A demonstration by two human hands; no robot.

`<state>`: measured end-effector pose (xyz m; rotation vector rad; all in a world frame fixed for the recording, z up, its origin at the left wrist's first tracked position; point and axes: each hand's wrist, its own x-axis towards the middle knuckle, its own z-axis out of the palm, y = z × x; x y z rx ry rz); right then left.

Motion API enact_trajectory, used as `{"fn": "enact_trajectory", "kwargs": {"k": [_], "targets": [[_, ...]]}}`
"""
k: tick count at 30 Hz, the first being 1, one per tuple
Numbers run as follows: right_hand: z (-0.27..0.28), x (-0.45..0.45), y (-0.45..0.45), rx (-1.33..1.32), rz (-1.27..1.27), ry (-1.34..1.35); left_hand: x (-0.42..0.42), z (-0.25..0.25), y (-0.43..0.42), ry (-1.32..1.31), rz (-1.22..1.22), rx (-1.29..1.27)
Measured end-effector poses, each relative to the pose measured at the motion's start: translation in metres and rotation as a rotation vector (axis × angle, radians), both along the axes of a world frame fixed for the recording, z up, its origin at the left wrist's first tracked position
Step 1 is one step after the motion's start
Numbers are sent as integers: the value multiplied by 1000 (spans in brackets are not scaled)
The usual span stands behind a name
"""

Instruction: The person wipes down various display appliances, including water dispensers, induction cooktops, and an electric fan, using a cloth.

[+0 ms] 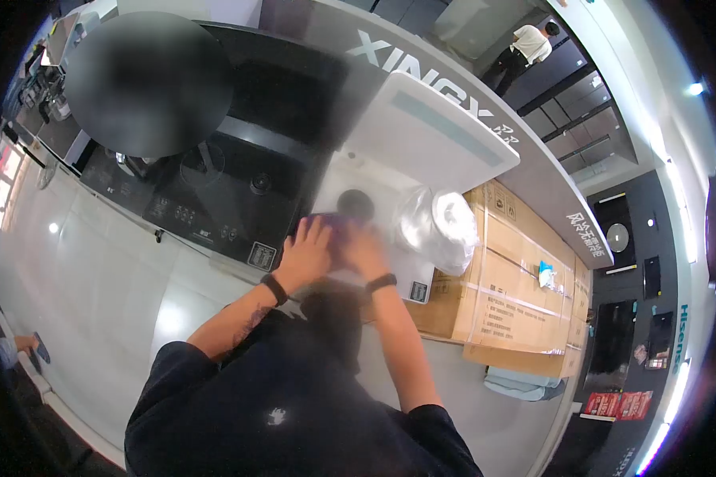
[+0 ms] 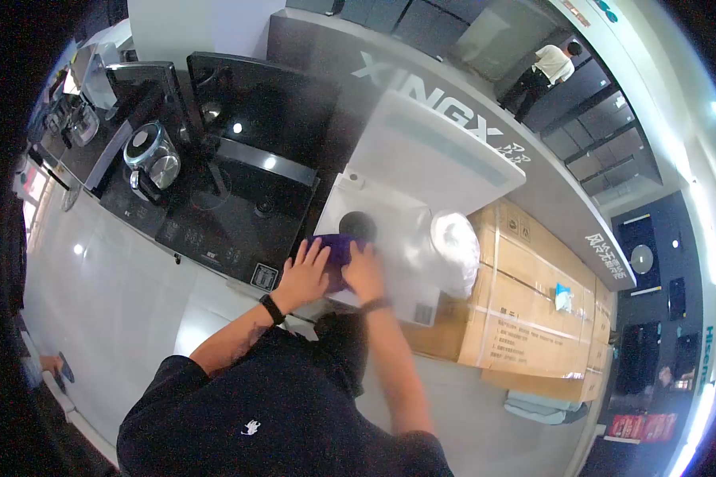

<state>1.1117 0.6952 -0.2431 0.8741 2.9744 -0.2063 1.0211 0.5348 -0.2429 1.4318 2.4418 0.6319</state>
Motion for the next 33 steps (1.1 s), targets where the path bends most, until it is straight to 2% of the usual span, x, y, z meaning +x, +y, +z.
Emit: {"fn": "enact_trajectory", "kwargs": {"k": [1, 4, 5, 8, 11, 14, 17, 20, 21, 24, 25, 29, 32, 33], "targets": [[16, -7, 5, -116, -13, -66, 2, 7, -5, -98, 26, -75], [32, -25, 14, -161, 29, -174, 7, -12, -12, -94, 54, 0], [26, -26, 18, -191, 49, -135, 8, -13, -11, -55, 56, 35], [19, -21, 9, -77, 19, -28, 6, -40, 7, -206, 242, 362], [1, 9, -8, 150, 90, 233, -2, -30, -2, -184, 213, 138], [-21, 43, -23, 29, 59, 329, -3, 1, -16, -393, 131, -150], [-21, 73, -42, -126, -30, 348, 4, 14, -24, -398, 138, -123], [-9, 86, -56, -194, -121, 357, -6, 1, -11, -590, 269, -27], [-7, 86, -57, -186, -119, 331, -6, -21, -4, -589, 329, 37], [-3, 67, -55, -114, -99, 245, -21, -14, 13, -656, 324, -9], [-2, 56, -52, -56, -82, 208, -25, -23, 22, -688, 349, 54], [-1, 22, -46, 116, -77, 137, -37, -51, 43, -596, 409, 159], [1, 21, -50, 244, -90, 188, -21, -55, 33, -457, 413, 247], [-7, 26, -51, 216, -94, 216, -18, -53, 29, -511, 417, 205]]}}
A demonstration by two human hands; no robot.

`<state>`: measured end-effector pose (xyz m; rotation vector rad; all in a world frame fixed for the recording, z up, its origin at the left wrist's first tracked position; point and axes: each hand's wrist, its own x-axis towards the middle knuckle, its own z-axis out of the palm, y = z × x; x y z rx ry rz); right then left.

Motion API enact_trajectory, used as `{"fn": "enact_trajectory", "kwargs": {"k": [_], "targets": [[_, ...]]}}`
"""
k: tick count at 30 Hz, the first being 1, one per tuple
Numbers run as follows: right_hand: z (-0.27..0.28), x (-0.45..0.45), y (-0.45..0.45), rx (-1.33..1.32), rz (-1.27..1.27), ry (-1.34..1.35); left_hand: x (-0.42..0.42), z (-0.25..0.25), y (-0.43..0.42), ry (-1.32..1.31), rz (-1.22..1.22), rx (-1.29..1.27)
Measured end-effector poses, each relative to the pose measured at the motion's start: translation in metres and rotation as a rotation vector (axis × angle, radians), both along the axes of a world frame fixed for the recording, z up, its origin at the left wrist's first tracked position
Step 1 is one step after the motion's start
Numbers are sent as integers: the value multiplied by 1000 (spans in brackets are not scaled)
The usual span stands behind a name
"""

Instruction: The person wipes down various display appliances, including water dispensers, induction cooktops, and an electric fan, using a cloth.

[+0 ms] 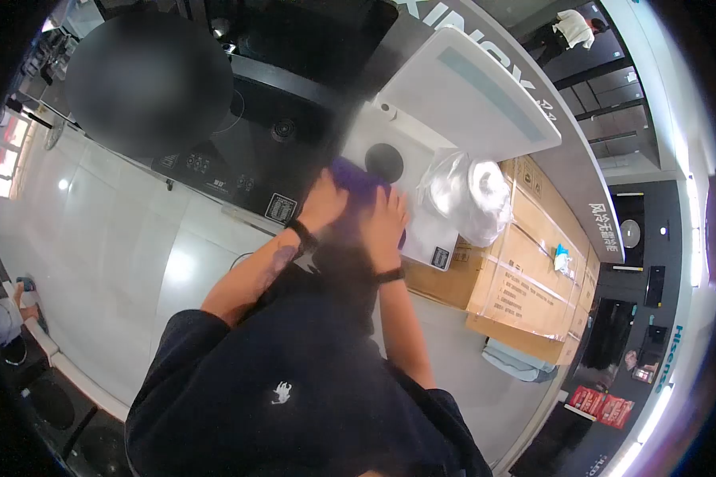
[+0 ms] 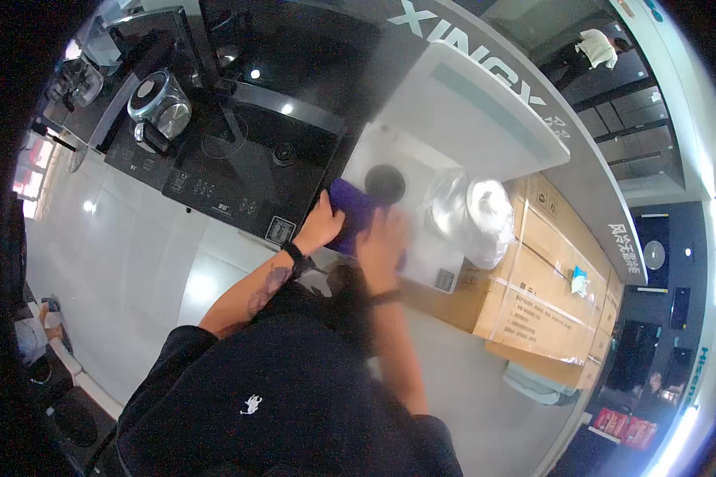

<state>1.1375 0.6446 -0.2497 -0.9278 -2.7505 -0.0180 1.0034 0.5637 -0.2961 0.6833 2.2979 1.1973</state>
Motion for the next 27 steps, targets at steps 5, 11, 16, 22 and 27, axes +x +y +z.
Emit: {"fn": "enact_trajectory", "kwargs": {"k": [5, 11, 16, 22, 27], "targets": [[-17, 28, -21, -46, -47, 34, -3, 21, -17, -285, -71, -136], [0, 33, -5, -293, -24, 192, -10, 24, -17, -152, -203, -173], [8, 6, 33, -162, 83, 112, -25, -12, 8, -154, -97, -12], [10, -1, 35, -129, 140, 170, -16, -1, 8, -80, 52, 115], [-16, 25, -13, 24, 76, -27, 5, 6, -21, -78, -33, 76]]}}
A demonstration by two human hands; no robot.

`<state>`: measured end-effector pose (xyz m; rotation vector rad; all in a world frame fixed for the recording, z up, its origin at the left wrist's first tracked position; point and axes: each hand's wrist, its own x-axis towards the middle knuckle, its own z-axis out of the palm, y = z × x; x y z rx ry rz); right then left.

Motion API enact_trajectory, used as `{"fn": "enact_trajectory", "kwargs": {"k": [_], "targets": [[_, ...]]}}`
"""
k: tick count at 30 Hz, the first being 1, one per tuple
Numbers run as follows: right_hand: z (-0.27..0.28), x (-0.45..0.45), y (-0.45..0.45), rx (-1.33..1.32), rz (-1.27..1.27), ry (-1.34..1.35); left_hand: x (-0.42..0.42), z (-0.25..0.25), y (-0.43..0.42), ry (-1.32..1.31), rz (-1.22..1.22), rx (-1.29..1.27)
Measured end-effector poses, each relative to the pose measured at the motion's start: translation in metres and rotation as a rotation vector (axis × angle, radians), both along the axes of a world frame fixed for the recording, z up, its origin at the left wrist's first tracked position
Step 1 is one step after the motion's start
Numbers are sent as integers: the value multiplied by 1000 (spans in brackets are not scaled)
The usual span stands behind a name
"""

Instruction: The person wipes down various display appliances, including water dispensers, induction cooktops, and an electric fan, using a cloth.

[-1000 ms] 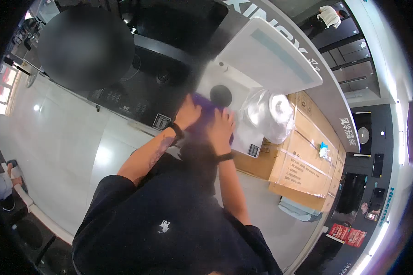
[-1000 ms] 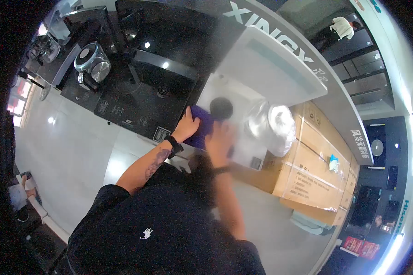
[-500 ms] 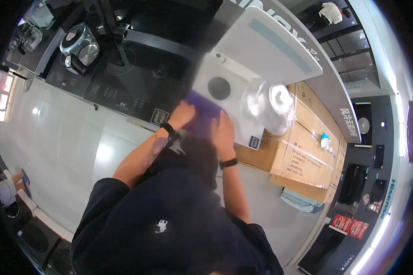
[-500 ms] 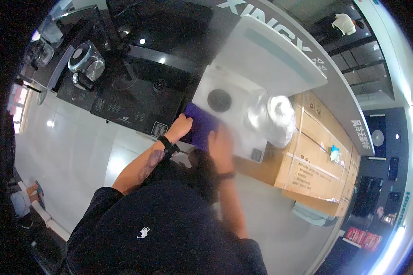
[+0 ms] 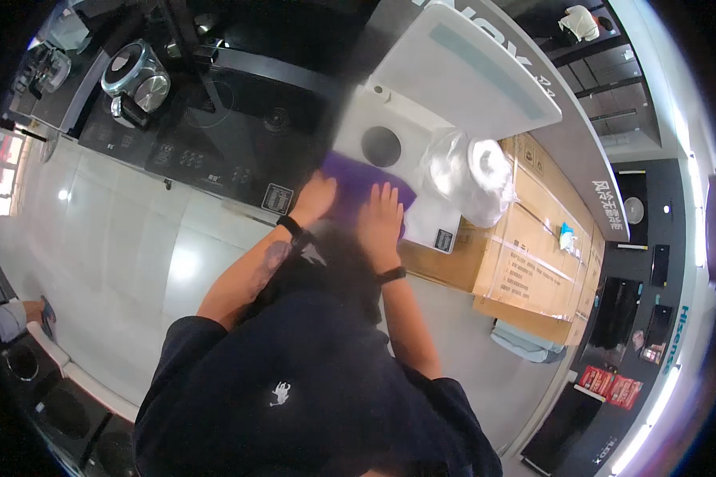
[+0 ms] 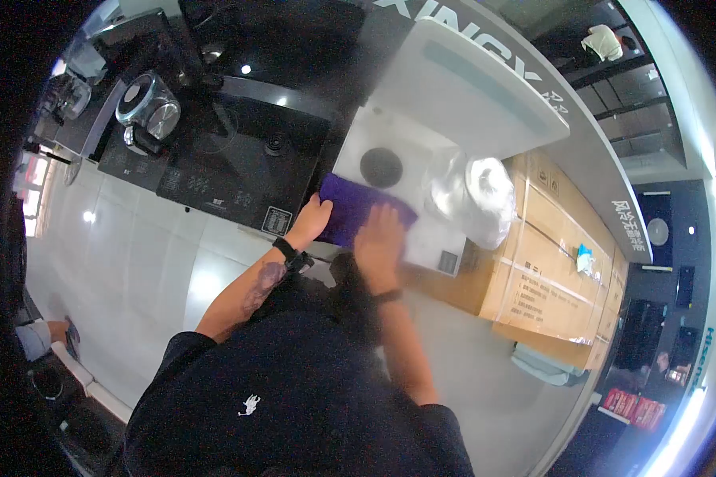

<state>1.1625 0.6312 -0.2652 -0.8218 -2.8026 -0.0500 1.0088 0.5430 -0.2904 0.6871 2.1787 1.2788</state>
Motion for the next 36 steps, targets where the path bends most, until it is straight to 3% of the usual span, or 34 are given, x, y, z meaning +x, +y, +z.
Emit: {"fn": "enact_trajectory", "kwargs": {"k": [7, 11, 15, 19, 21, 26, 30, 32, 34, 36], "targets": [[6, 14, -5, -139, -116, 60, -8, -11, 12, -110, 65, -95], [19, -1, 20, -238, -99, -30, -21, 28, 15, 33, -157, -134], [27, -16, 50, -325, -7, -86, -33, 16, 37, -9, -2, -178], [25, -23, 31, -200, -4, -128, -25, 40, 23, -81, -105, -67], [8, -15, 8, -46, 15, -60, -17, -2, 17, -97, -37, -72], [-5, 3, -5, -77, -37, 7, -7, -15, -6, -191, -56, -21], [4, 1, 5, -147, -50, 48, -18, 28, 8, -70, -164, -101], [7, -1, 17, -201, -56, 68, -24, 0, 21, 49, -76, -127], [9, -8, 23, -258, -67, 84, -25, 17, 29, 101, -67, -160], [9, -10, 14, -235, -121, 26, -26, 37, 23, -63, -111, -196]]}}
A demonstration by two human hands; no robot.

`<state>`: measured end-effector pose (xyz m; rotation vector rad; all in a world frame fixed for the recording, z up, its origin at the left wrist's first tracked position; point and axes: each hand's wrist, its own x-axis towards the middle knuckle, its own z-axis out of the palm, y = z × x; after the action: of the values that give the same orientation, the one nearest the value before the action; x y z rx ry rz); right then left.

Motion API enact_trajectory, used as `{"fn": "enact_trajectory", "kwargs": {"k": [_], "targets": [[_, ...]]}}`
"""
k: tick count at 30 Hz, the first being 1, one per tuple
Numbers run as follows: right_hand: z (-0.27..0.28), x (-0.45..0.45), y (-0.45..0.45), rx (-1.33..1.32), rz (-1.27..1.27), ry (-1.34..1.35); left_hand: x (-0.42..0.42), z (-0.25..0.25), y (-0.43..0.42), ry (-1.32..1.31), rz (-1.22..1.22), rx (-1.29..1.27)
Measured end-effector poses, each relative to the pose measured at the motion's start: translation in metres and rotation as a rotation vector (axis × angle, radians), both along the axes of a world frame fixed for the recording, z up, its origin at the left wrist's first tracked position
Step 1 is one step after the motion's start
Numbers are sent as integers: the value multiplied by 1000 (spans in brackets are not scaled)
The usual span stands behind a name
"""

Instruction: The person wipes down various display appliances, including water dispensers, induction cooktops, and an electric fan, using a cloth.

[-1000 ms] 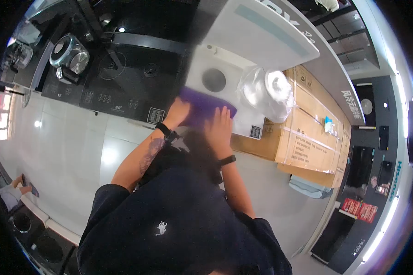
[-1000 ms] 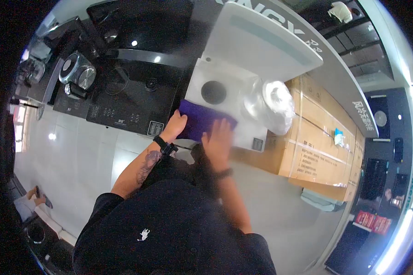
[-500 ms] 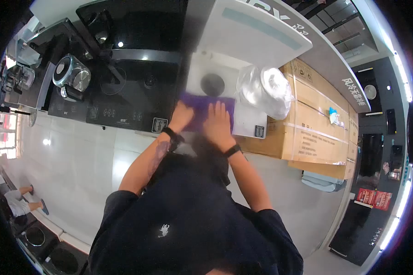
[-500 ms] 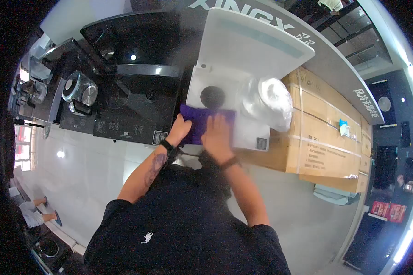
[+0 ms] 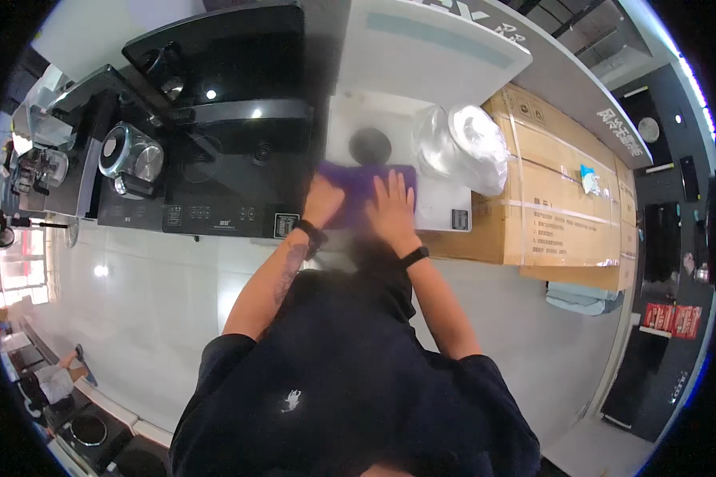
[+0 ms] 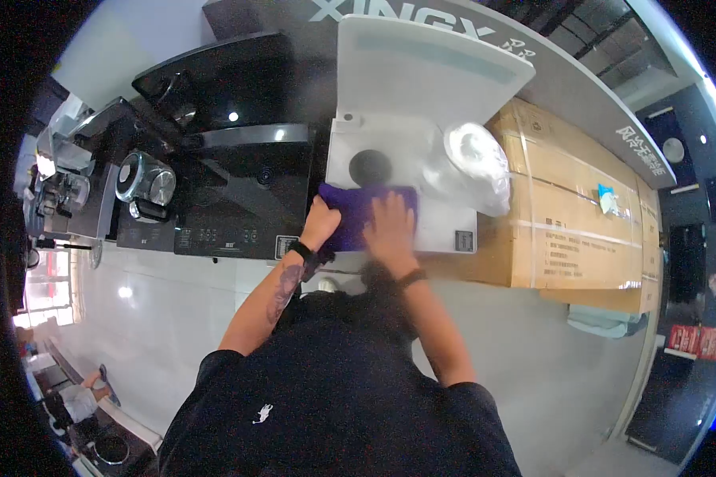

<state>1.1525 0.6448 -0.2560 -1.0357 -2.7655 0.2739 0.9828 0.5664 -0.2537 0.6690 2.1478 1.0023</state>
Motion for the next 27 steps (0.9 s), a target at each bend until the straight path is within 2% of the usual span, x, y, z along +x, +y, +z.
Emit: {"fn": "enact_trajectory", "kwargs": {"k": [2, 3, 5, 7, 9, 12, 13, 16, 19, 22, 23, 26, 27], "targets": [[-2, 0, -6, 43, -5, -32, 2, -39, -2, -1, 66, 81], [-6, 0, -10, 68, 2, -29, -1, -43, -9, -21, -61, 114], [-16, 1, -15, 83, 7, -10, -2, -51, -16, -116, -30, 95], [-20, 2, -16, 75, 13, 23, 3, -52, -21, -148, 18, 116], [-14, -1, -19, -51, -58, 33, 11, -48, -20, -109, 92, 185], [10, -20, -12, -235, -159, -13, 19, -37, -8, 9, 162, 156], [16, -26, -9, -298, -198, -40, 16, -35, -5, -21, 152, 98], [14, -46, -2, -165, -192, -235, -4, -37, 15, -99, 120, -15], [7, -65, 9, -172, -240, -228, -20, -45, 32, -98, 109, 11], [10, -82, 26, -215, -265, -249, -44, -78, 57, -184, 76, 99], [7, -88, 31, -218, -272, -247, -36, -4, 55, -251, 88, 131], [2, -107, 50, -218, -298, -236, -52, -43, 84, -31, 149, 59], [2, -112, 54, -218, -305, -232, -64, -83, 96, 30, 138, 67]]}}
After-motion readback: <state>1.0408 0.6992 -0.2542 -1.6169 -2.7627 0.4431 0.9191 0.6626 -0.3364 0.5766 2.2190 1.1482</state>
